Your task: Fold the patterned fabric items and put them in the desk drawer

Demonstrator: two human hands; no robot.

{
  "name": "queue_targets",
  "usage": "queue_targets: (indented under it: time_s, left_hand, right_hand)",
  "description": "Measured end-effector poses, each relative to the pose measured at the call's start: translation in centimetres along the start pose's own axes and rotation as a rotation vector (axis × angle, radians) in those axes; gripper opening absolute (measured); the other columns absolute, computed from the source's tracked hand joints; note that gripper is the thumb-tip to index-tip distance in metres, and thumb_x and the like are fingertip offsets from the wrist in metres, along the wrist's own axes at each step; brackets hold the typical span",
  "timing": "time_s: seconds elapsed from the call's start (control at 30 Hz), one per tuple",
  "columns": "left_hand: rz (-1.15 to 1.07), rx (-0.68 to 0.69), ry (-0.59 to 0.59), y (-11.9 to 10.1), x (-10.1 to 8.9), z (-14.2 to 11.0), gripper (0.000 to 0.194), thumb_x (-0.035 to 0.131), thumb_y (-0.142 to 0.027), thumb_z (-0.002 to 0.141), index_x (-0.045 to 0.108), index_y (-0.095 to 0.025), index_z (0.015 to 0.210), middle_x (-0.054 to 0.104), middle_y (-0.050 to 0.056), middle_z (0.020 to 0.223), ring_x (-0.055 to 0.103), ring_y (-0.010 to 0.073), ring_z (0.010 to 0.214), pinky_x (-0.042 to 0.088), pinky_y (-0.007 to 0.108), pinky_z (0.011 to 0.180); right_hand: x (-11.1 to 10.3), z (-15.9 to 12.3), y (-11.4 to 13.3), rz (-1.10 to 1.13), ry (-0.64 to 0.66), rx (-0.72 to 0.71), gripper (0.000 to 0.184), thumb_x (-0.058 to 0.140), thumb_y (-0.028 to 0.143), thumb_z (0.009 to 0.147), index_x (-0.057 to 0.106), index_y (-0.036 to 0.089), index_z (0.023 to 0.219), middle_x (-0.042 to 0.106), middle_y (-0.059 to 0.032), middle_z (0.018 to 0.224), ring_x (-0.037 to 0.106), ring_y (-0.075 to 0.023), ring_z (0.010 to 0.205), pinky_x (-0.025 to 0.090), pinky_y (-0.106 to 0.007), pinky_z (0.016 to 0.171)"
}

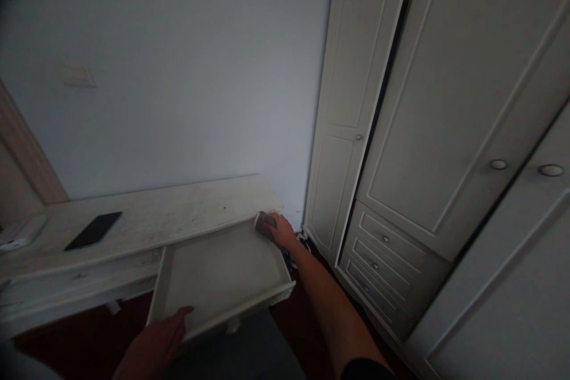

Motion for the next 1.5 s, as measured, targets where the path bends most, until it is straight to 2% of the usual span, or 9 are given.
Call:
queue_targets:
  time_s: [0.13, 0.23, 0.47, 0.6, 0.8, 1.0, 1.13, 1.3, 1.5]
  left_hand:
    - [-0.038, -0.021, -0.019, 0.3, 0.4, 0.1, 0.061, 0.022, -0.018, 0.103, 0.058, -0.024, 0.152, 0.074, 0.010, 0.140, 0.072, 0.0232, 0.121, 0.053, 0.040, 0.109]
    - [-0.009, -0.011, -0.021, 0.4, 0.6, 0.2, 0.061, 0.023, -0.017, 0.103, 0.058, -0.024, 0.152, 0.074, 0.010, 0.141, 0.072, 0.0234, 0.122, 0.052, 0.040, 0.111]
    - [-0.015, -0.021, -0.033, -0.3, -0.3, 0.0, 0.057, 0.030, -0.017, 0.102, 0.062, -0.026, 0.148, 0.076, 0.008, 0.138, 0.074, 0.0242, 0.120, 0.053, 0.041, 0.111]
    - [-0.023, -0.013, -0.033, -0.2, -0.3, 0.1, 0.058, 0.030, -0.015, 0.102, 0.061, -0.026, 0.150, 0.073, 0.008, 0.143, 0.073, 0.0234, 0.123, 0.052, 0.041, 0.114]
    - [0.065, 0.002, 0.050, -0.5, -0.7, -0.1, 0.065, 0.022, -0.010, 0.100, 0.056, -0.022, 0.155, 0.065, 0.011, 0.153, 0.068, 0.0253, 0.131, 0.046, 0.047, 0.118]
    - [-0.002, -0.040, 0.020, -0.3, -0.2, 0.0, 0.062, 0.021, -0.016, 0.103, 0.056, -0.023, 0.154, 0.075, 0.011, 0.138, 0.071, 0.0233, 0.122, 0.050, 0.042, 0.112]
    - [-0.031, -0.042, 0.002, -0.1, 0.1, 0.0, 0.062, 0.021, -0.018, 0.104, 0.055, -0.023, 0.155, 0.073, 0.011, 0.141, 0.070, 0.0234, 0.124, 0.049, 0.043, 0.114]
    - [0.015, 0.024, 0.022, -0.2, -0.1, 0.0, 0.066, 0.021, -0.008, 0.099, 0.059, -0.020, 0.152, 0.067, 0.011, 0.151, 0.070, 0.0247, 0.125, 0.048, 0.046, 0.116]
    - [-0.046, -0.036, -0.008, -0.2, -0.3, 0.0, 0.061, 0.023, -0.017, 0.103, 0.058, -0.022, 0.152, 0.074, 0.010, 0.141, 0.071, 0.0245, 0.125, 0.052, 0.043, 0.113]
  right_hand:
    - [-0.2, -0.1, -0.7, 0.123, -0.024, 0.012, 0.037, 0.059, 0.046, 0.101, 0.069, 0.025, 0.129, 0.075, -0.0091, 0.126, 0.068, -0.0289, 0.116, 0.050, -0.045, 0.106]
    - [-0.5, -0.4, -0.8, 0.189, -0.018, 0.008, 0.040, 0.059, 0.049, 0.100, 0.069, 0.025, 0.131, 0.075, -0.0089, 0.128, 0.068, -0.0293, 0.117, 0.051, -0.047, 0.106]
    - [-1.1, -0.9, -0.7, 0.264, 0.024, -0.008, 0.045, 0.060, 0.052, 0.098, 0.069, 0.020, 0.129, 0.075, -0.0115, 0.127, 0.068, -0.0303, 0.118, 0.049, -0.048, 0.108]
    - [-1.4, -1.5, -0.6, 0.285, 0.037, -0.010, 0.045, 0.059, 0.051, 0.098, 0.068, 0.021, 0.130, 0.075, -0.0105, 0.127, 0.069, -0.0295, 0.116, 0.050, -0.048, 0.107]
    - [-2.1, -2.8, -0.3, 0.296, 0.054, -0.028, 0.042, 0.062, 0.049, 0.097, 0.070, 0.023, 0.128, 0.076, -0.0100, 0.127, 0.069, -0.0297, 0.117, 0.050, -0.048, 0.108]
    - [-2.6, -4.0, 0.0, 0.303, 0.068, -0.039, 0.045, 0.060, 0.052, 0.098, 0.068, 0.022, 0.131, 0.075, -0.0106, 0.128, 0.069, -0.0302, 0.117, 0.050, -0.049, 0.107]
    - [-2.7, -4.4, 0.1, 0.301, 0.071, -0.036, 0.044, 0.059, 0.053, 0.099, 0.068, 0.023, 0.130, 0.076, -0.0099, 0.126, 0.070, -0.0302, 0.114, 0.052, -0.048, 0.105]
    - [-2.8, -4.6, 0.1, 0.299, 0.074, -0.042, 0.044, 0.059, 0.051, 0.098, 0.068, 0.022, 0.130, 0.075, -0.0105, 0.128, 0.069, -0.0305, 0.117, 0.050, -0.048, 0.107]
    - [-2.6, -4.5, 0.0, 0.303, 0.075, -0.037, 0.043, 0.059, 0.046, 0.097, 0.067, 0.021, 0.131, 0.073, -0.0115, 0.131, 0.067, -0.0307, 0.121, 0.048, -0.049, 0.109]
Point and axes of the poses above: each hand's wrist, its own z-axis towards the middle knuckle, its own x-axis out of the palm, y = z × x, the point moved 1 cm from there along z, towards the middle knuckle
